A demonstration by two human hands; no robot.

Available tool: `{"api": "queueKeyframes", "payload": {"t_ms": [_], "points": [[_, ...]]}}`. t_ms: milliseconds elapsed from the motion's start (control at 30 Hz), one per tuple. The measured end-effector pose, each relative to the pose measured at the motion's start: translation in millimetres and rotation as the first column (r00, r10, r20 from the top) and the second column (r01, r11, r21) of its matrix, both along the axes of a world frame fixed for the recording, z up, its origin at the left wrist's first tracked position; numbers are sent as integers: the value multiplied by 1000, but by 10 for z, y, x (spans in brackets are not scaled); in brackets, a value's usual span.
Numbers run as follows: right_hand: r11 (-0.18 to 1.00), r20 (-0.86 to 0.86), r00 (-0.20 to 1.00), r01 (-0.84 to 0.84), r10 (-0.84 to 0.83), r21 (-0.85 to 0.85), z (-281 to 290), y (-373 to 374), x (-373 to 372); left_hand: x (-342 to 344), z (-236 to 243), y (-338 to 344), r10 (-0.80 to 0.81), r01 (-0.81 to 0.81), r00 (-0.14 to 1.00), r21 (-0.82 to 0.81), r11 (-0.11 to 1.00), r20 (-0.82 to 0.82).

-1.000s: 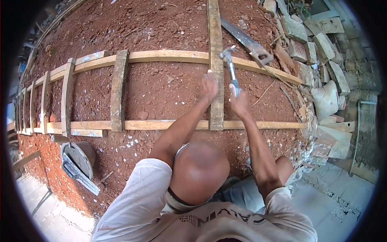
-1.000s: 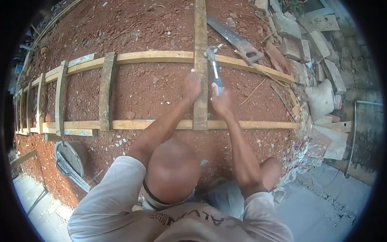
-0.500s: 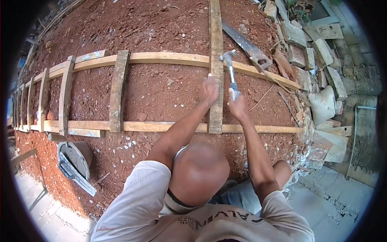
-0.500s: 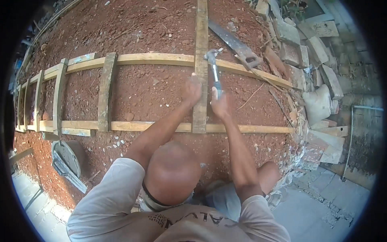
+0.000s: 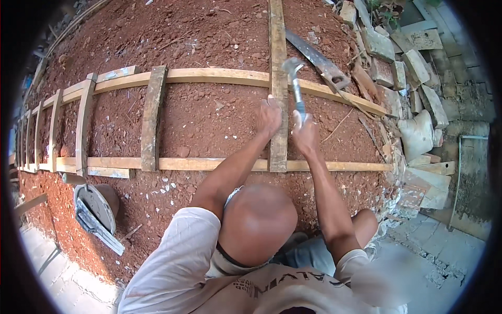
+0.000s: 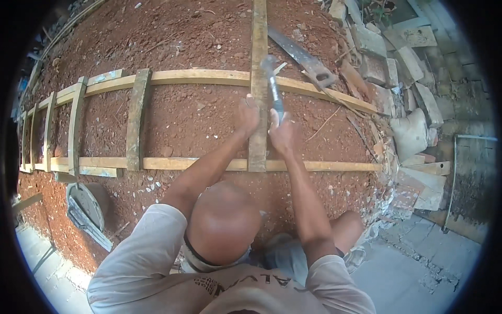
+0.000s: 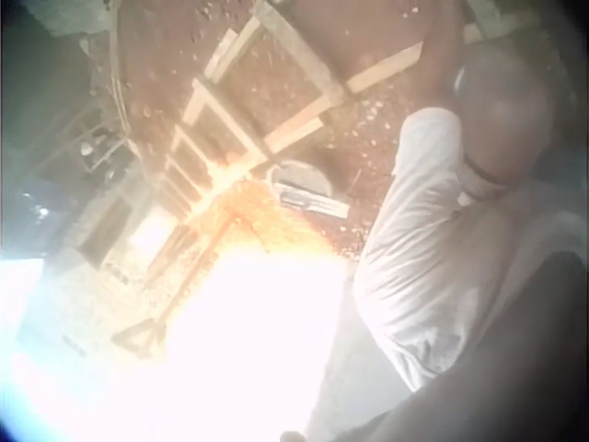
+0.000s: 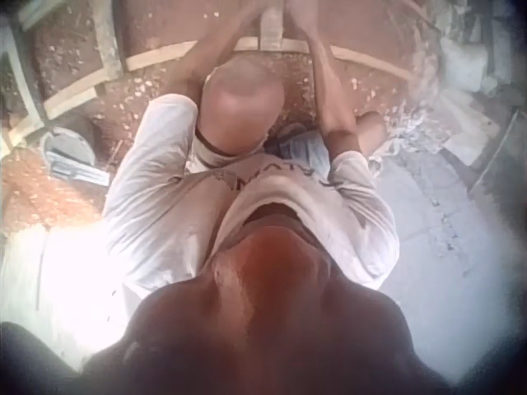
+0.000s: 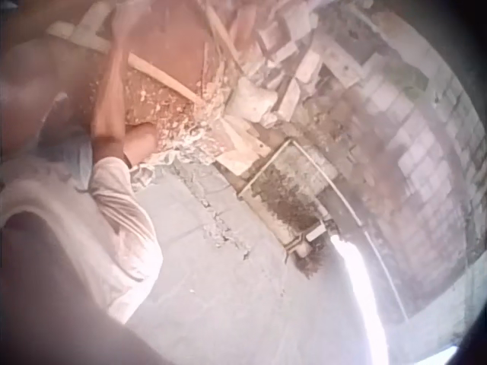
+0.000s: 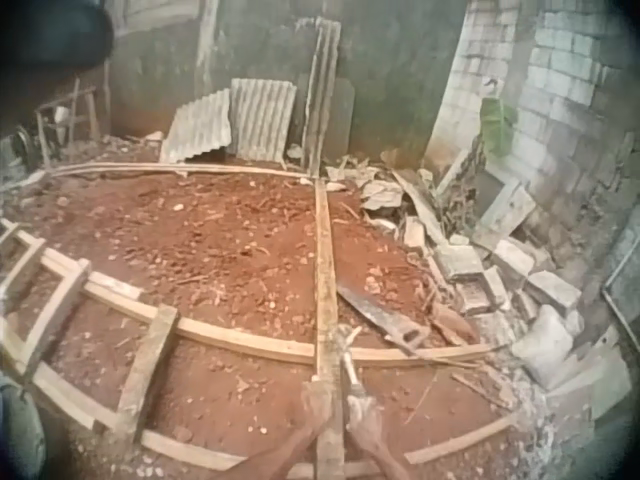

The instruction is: Measure and saw wooden planks to size for a construction project.

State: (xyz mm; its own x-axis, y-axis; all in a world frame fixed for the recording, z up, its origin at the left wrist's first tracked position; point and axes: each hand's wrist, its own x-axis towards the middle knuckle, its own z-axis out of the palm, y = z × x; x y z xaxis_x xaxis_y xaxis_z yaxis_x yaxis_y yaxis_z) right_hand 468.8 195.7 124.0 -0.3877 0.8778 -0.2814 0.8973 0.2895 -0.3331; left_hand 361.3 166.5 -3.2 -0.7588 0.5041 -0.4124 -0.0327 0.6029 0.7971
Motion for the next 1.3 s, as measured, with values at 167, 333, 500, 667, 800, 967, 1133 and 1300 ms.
{"api": "queueKeyframes", "payload": {"t_ms": [167,333,500,667,800,967,1133,1300], "points": [[997,-199,978,66,-58,34,-975,-33,544,54,303,-112,7,-7,1000,-65,998,2],[973,-358,919,90,-163,-211,-720,-507,640,-159,247,-263,-27,24,999,-79,997,-39],[938,-255,920,232,-297,-258,-831,-1079,718,-920,350,-1119,128,-53,969,331,942,-210],[955,-435,867,133,-242,-266,-1085,-1227,854,-2426,435,-2482,427,-298,670,307,904,-607],[982,-349,920,151,-180,-110,-1057,-1270,792,-3380,127,-3308,166,-397,655,-148,906,-737],[984,-324,930,152,-176,-97,-987,-1297,717,-3868,-308,-3475,-85,-285,607,-316,905,-790],[972,-256,939,206,-229,-115,-991,-1267,755,-3957,-389,-3373,-172,-296,699,-500,814,-694],[963,-229,941,218,-250,-158,-973,-1244,766,-3711,-167,-3228,-77,-243,703,-341,908,-707]]}}
